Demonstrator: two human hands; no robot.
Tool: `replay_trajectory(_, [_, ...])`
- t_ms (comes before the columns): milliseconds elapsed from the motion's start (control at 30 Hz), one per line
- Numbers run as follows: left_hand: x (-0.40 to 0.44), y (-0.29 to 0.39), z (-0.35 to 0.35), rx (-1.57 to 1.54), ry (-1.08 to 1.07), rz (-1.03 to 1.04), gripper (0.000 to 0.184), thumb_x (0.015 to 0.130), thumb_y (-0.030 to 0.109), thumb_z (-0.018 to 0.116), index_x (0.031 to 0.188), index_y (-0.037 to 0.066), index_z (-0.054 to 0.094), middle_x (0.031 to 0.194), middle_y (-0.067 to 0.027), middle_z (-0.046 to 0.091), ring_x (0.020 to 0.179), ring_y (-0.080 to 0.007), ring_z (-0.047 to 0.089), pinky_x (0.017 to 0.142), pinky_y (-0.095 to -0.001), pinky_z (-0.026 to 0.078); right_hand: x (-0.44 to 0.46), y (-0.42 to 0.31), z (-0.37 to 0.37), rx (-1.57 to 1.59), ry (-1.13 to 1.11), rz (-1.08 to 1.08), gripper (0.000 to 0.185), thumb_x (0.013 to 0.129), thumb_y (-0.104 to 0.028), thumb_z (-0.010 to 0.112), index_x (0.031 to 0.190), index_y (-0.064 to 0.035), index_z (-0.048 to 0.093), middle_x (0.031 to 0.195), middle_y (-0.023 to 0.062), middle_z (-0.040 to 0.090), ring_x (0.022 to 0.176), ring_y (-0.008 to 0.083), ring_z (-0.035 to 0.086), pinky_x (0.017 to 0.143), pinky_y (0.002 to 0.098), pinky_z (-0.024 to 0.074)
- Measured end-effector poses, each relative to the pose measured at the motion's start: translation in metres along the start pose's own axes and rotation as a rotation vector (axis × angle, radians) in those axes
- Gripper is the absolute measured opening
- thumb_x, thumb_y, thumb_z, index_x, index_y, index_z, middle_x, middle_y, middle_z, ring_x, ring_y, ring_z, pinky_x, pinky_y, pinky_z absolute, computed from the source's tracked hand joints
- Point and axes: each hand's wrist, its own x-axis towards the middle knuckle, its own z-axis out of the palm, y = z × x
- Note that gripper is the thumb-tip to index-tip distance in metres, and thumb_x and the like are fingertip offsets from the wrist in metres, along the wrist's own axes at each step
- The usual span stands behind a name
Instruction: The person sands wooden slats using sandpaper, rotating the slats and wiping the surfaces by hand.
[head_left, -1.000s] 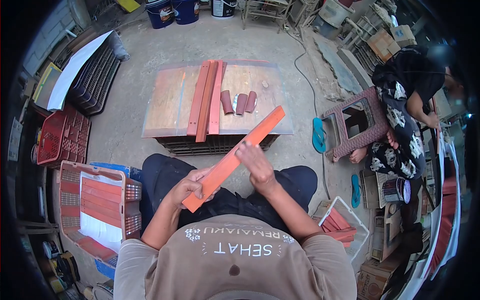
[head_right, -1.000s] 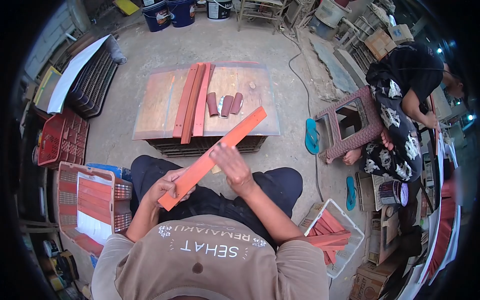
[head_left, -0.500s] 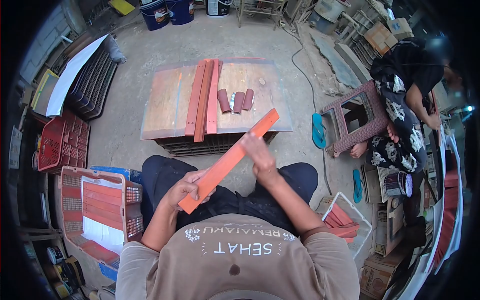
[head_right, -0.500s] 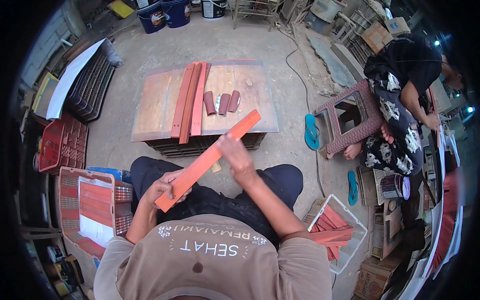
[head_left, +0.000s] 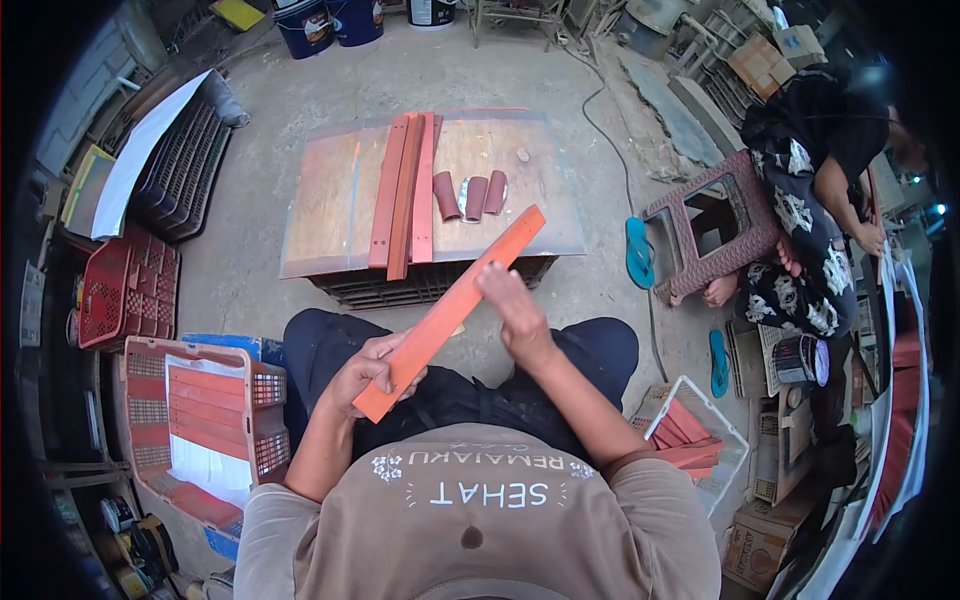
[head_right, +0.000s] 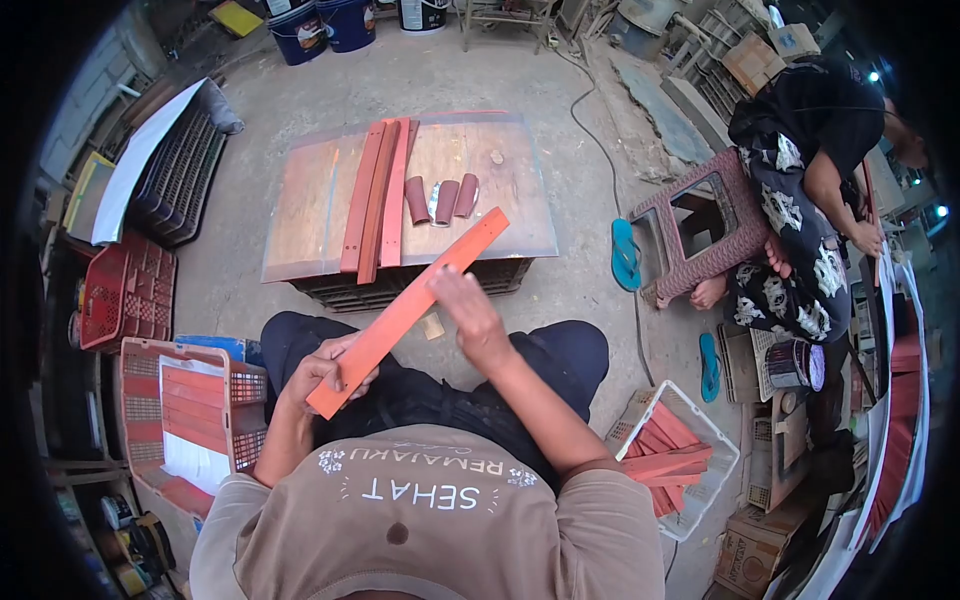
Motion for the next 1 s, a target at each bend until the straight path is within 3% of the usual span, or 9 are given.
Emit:
replay_trajectory(133, [0.001, 0.001, -0.001, 0.011, 0.011, 0.014, 0.087, 0.041, 0.010, 0.053, 0.126, -0.009, 0.045, 0.078, -0.0152, 0.053, 0.061, -0.0192, 0.051, 0.056, -0.0252, 0.046, 0.003, 0.015, -0.002, 0.102, 0.024, 0.104, 0.055, 0.072, 0.019, 0.043, 0.121, 0.0010, 0.059, 0.127, 0.0187, 0.056, 0.127, 0.0320, 0.047, 0.108, 0.0443, 0.0370])
replay_trajectory(367, [0.001, 0.001, -0.001, -0.007, 0.007, 0.001, 0.089, 0.041, 0.010, 0.053, 0.128, -0.009, 0.044, 0.079, -0.0156, 0.053, 0.062, -0.0194, 0.051, 0.056, -0.0256, 0.046, 0.004, 0.012, -0.002, 0.038, 0.083, 0.044, 0.052, 0.072, 0.018, 0.047, 0.120, 0.0023, 0.060, 0.123, 0.0183, 0.058, 0.122, 0.0348, 0.052, 0.103, 0.0426, 0.0421])
replay_trajectory(500, [0.000, 0.003, 0.000, -0.021, 0.010, 0.004, 0.089, 0.041, 0.010, 0.053, 0.127, -0.009, 0.044, 0.078, -0.0160, 0.053, 0.062, -0.0197, 0.051, 0.055, -0.0257, 0.046, -0.001, -0.002, -0.003, 0.074, 0.013, -0.115, 0.054, 0.069, 0.016, 0.048, 0.119, 0.0013, 0.060, 0.124, 0.0177, 0.059, 0.123, 0.0338, 0.052, 0.104, 0.0435, 0.0413])
replay_trajectory(600, [-0.001, 0.003, 0.001, -0.020, 0.002, 0.010, 0.089, 0.043, 0.010, 0.053, 0.129, -0.008, 0.043, 0.079, -0.0148, 0.053, 0.063, -0.0189, 0.051, 0.056, -0.0258, 0.046, 0.002, 0.004, -0.005, -0.023, 0.026, -0.003, 0.054, 0.070, 0.015, 0.047, 0.120, 0.0003, 0.061, 0.124, 0.0170, 0.059, 0.123, 0.0320, 0.052, 0.104, 0.0443, 0.0413])
replay_trajectory(767, [-0.003, 0.003, -0.003, -0.014, -0.061, 0.010, 0.091, 0.046, 0.011, 0.054, 0.134, -0.008, 0.040, 0.080, -0.0126, 0.053, 0.065, -0.0172, 0.052, 0.057, -0.0254, 0.045, -0.003, -0.013, -0.005, 0.052, 0.001, -0.109, 0.060, 0.067, 0.019, 0.043, 0.121, -0.0006, 0.061, 0.125, 0.0172, 0.059, 0.123, 0.0322, 0.052, 0.108, 0.0445, 0.0376])
replay_trajectory(867, [-0.002, 0.000, -0.004, -0.016, -0.046, -0.001, 0.090, 0.046, 0.011, 0.053, 0.133, -0.008, 0.041, 0.081, -0.0130, 0.053, 0.065, -0.0175, 0.052, 0.057, -0.0255, 0.045, -0.001, 0.028, 0.000, -0.055, 0.064, 0.094, 0.061, 0.068, 0.019, 0.040, 0.122, -0.0004, 0.060, 0.127, 0.0184, 0.057, 0.126, 0.0315, 0.049, 0.109, 0.0458, 0.0352])
replay_trajectory(1000, [0.000, -0.001, 0.005, -0.014, 0.034, 0.028, 0.085, 0.041, 0.011, 0.053, 0.124, -0.009, 0.046, 0.078, -0.0168, 0.053, 0.058, -0.0209, 0.052, 0.054, -0.0265, 0.046, -0.005, -0.006, 0.001, 0.076, -0.006, -0.049, 0.062, 0.068, 0.020, 0.039, 0.123, 0.0005, 0.058, 0.126, 0.0192, 0.057, 0.127, 0.0326, 0.048, 0.109, 0.0460, 0.0349])
